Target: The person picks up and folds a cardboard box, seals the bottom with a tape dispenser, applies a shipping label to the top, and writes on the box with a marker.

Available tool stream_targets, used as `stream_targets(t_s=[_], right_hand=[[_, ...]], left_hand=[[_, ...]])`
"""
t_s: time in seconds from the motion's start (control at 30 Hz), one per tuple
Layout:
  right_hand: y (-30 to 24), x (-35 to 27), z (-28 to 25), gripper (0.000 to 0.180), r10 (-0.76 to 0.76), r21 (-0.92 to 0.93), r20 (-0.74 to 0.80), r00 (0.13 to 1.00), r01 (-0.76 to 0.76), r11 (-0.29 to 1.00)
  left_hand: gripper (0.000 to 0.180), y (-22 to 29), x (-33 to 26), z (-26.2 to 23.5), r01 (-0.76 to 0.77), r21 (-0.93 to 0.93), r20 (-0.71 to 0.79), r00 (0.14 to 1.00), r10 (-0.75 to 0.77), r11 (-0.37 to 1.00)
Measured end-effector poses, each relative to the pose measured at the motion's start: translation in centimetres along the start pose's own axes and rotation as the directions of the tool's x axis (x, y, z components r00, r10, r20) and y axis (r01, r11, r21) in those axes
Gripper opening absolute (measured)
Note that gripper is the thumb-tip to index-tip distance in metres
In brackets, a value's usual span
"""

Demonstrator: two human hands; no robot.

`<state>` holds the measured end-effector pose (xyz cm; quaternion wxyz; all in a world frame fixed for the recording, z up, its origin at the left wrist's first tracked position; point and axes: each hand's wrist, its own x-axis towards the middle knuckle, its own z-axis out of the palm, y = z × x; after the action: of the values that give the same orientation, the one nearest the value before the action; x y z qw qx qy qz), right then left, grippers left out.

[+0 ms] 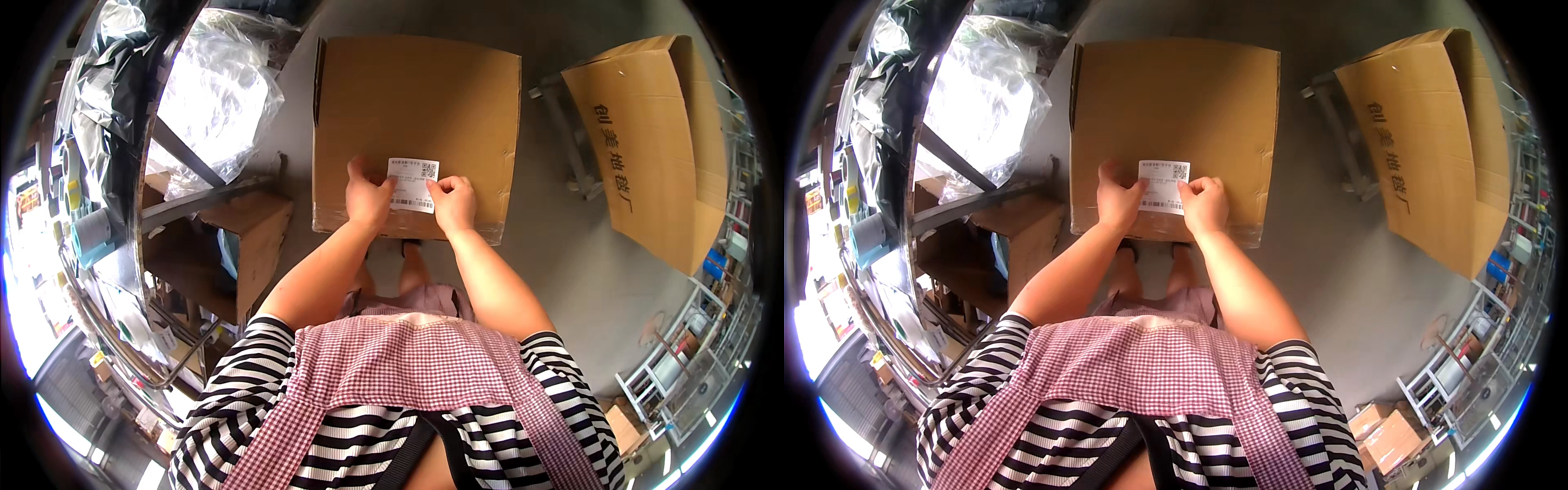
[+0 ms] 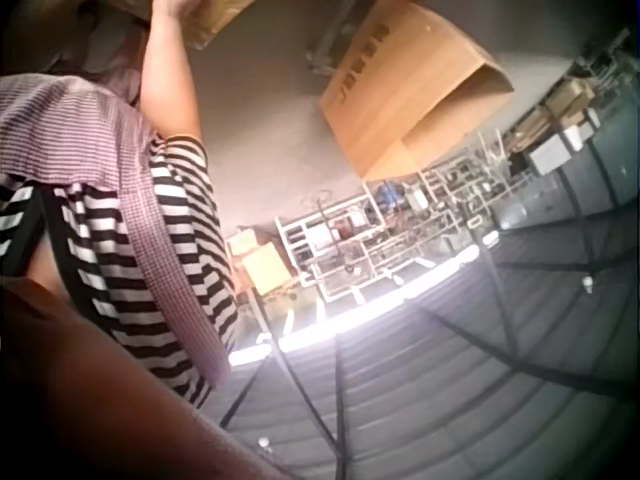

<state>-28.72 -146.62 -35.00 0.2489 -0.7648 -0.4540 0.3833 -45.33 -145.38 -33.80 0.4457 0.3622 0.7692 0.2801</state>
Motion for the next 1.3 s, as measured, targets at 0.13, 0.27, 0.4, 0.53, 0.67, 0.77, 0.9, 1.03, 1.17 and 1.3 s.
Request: stream_targets(t_s=[0.13,0.27,0.4,0.53,0.67,0.77,0.9,1.03,1.17,1.3], right_hand=[[-1.2,0.2,0.9,0.028,-0.032,-0.129,-0.025,0.999,0.029,0.991],[-2.0,0.6,1.6,0.028,-0.032,-0.162,-0.037,0.999,0.026,0.987],[-1.6,1.1,1.8,0.027,-0.030,-0.198,-0.056,0.998,0.018,0.980],[-1.5,1.2,1.9,0.028,-0.054,-0.218,-0.073,0.996,0.037,0.975],[-1.4,1.2,1.9,0.028,-0.059,-0.245,-0.106,0.993,0.031,0.969],[-1.5,1.3,2.1,0.028,-0.058,-0.269,-0.113,0.992,0.026,0.963],[-1.8,1.4,2.1,0.029,-0.057,-0.297,-0.113,0.992,0.021,0.955],[-1.9,1.7,1.9,0.035,-0.074,-0.354,-0.078,0.994,0.042,0.934],[-0.9,2.3,1.6,0.028,-0.158,-0.345,-0.097,0.983,0.116,0.932],[-1.3,2.1,0.8,0.020,0.001,-0.204,-0.108,0.994,-0.023,0.979]], left_hand=[[0.076,0.4,0.4,-0.8,0.022,0.154,-0.021,1.000,-0.019,0.988],[0.078,0.2,0.9,-1.2,-0.005,0.156,-0.055,0.998,0.014,0.988],[0.079,0.4,1.4,-1.1,-0.012,0.129,-0.045,0.999,0.018,0.992],[0.080,0.5,1.6,-0.8,0.005,0.142,-0.063,0.998,0.004,0.990],[0.080,0.7,1.5,-0.5,0.026,0.152,-0.077,0.997,-0.014,0.988],[0.078,0.4,1.7,0.0,0.038,0.151,-0.106,0.994,-0.023,0.988],[0.076,0.0,1.8,0.5,0.023,0.156,-0.115,0.993,-0.005,0.988],[0.077,-0.3,1.8,1.0,-0.026,0.247,-0.137,0.989,0.061,0.969],[0.077,0.2,1.8,0.9,0.007,0.255,-0.078,0.997,0.013,0.967],[0.071,-2.0,2.8,-0.6,-0.166,0.405,-0.216,0.938,0.271,0.899]])
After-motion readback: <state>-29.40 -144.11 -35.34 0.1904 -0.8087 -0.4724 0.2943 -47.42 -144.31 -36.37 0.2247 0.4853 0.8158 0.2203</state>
